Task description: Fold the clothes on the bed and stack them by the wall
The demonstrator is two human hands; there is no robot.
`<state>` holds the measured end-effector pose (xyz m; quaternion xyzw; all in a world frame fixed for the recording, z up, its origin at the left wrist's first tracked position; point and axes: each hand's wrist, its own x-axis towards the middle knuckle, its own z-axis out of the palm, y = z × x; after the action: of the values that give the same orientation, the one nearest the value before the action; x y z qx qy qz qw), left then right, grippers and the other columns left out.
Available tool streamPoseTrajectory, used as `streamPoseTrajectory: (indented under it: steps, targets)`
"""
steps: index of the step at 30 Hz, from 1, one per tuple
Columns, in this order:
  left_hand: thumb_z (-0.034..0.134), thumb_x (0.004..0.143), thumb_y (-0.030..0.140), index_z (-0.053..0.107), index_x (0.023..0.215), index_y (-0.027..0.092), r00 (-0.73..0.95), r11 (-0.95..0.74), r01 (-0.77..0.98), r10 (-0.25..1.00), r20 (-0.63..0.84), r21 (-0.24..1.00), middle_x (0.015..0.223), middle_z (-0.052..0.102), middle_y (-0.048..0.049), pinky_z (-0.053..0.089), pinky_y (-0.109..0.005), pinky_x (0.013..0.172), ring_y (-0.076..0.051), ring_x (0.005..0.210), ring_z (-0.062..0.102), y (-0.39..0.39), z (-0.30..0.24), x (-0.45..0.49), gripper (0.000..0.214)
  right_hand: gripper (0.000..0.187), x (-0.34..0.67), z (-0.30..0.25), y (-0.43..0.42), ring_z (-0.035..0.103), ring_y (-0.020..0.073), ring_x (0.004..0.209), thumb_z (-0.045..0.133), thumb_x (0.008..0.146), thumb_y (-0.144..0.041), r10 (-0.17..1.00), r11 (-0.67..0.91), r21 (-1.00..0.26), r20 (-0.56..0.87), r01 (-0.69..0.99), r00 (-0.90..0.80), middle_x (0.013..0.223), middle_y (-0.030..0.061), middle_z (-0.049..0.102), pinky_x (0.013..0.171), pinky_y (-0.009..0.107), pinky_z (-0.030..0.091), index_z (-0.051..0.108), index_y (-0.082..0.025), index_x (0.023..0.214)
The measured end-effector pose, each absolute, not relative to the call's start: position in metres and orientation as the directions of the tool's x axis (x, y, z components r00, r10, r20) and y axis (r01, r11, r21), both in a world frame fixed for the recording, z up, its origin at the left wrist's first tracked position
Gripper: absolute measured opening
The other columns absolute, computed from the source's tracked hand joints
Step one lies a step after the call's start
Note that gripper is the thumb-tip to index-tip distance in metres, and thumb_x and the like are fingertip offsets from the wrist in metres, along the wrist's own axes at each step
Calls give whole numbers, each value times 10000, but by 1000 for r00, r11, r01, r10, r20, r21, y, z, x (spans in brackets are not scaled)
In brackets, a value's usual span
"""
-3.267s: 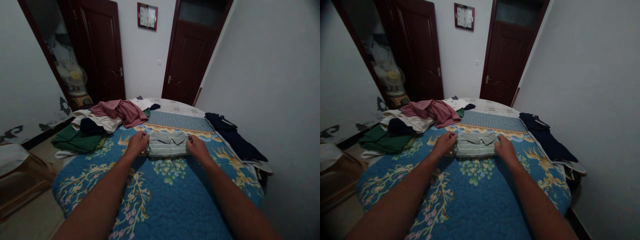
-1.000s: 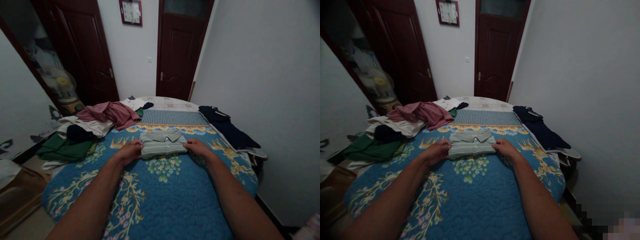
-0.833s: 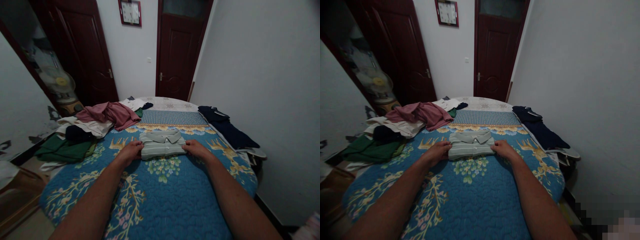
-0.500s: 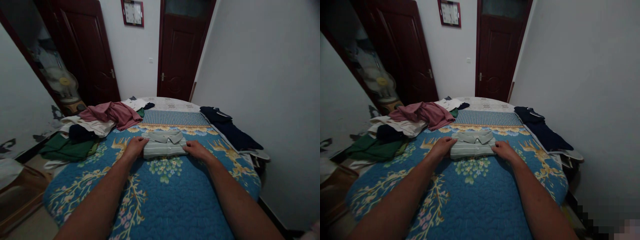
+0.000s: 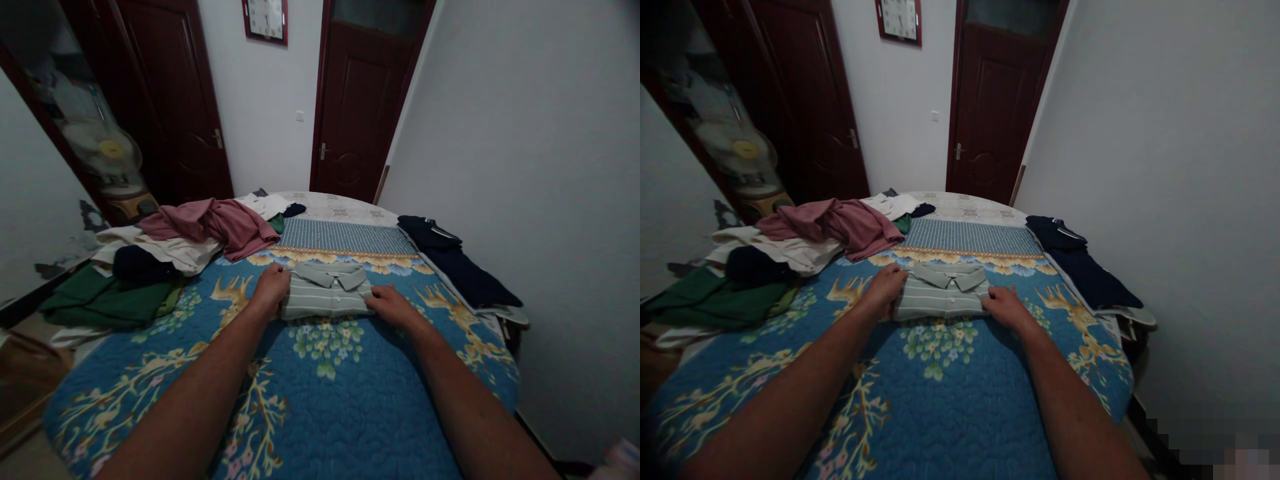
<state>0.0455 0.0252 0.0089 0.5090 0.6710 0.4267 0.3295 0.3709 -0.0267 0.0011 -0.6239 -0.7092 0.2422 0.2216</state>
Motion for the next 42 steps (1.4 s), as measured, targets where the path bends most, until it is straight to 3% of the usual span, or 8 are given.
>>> streamPoseTrajectory:
  steps: [6,12,19,24,29,32,36,42]
  targets:
    - [533,947,283,661,870,216,-283,98,600,954,96,794,897,748,-62,431,-299,705,-233,862,686,38,-2,42,163,264,371,-2,-25,554,183,731,540,909,-341,994,105,-561,29,821,-108,706,10,624,778,293,395,594,-210,685]
    - [472,1050,282,675,1106,204,-191,78,805,973,132,589,1105,796,-155,493,-348,850,-302,1050,741,38,-4,44,225,307,367,-4,-25,590,199,764,496,966,-332,997,75,-503,53,861,-56,728,21,646,888,316,424,590,-216,698]
    - [508,1064,298,606,1329,203,-132,10,888,963,235,460,1120,790,-150,535,-395,919,-324,1074,750,22,6,43,298,360,360,-3,-29,626,218,826,460,1008,-321,996,13,-415,87,910,25,785,59,705,896,319,418,675,-201,745]
    - [471,1056,228,628,1370,175,10,-253,872,865,501,418,1335,712,-175,501,-407,1124,-305,1291,666,-2,26,48,355,323,354,2,-32,671,292,1015,499,1022,-344,947,-51,-357,280,933,159,1066,161,751,933,378,486,754,-164,1104]
    - [443,1100,356,533,1599,205,319,-471,829,841,437,301,1665,545,-151,325,-509,1324,-334,1601,422,-27,20,75,529,596,330,-1,-38,457,372,1531,427,1085,-438,844,304,-296,525,906,-112,1588,223,569,1276,557,353,579,-126,1570]
    - [455,1098,468,458,1677,190,347,-412,876,899,268,249,1769,413,-157,210,-597,1359,-381,1671,296,-28,5,86,641,691,311,-14,-41,283,358,1662,411,1103,-497,880,373,-268,405,888,-247,1762,170,388,1346,600,237,419,-154,1703]
    - [417,1090,584,406,1703,117,270,-310,923,944,189,228,1789,341,-222,198,-607,1349,-416,1674,275,-18,-7,87,770,705,302,-25,-35,288,347,1668,365,1127,-553,936,328,-260,217,908,-276,1779,179,356,1362,601,184,408,-156,1708]
    - [404,1069,669,381,1698,60,221,-250,946,963,156,204,1785,300,-286,181,-580,1344,-435,1677,256,-7,-10,84,876,761,307,-19,-24,254,358,1681,346,1130,-603,947,316,-261,147,912,-286,1790,199,318,1358,612,189,383,-114,1713]
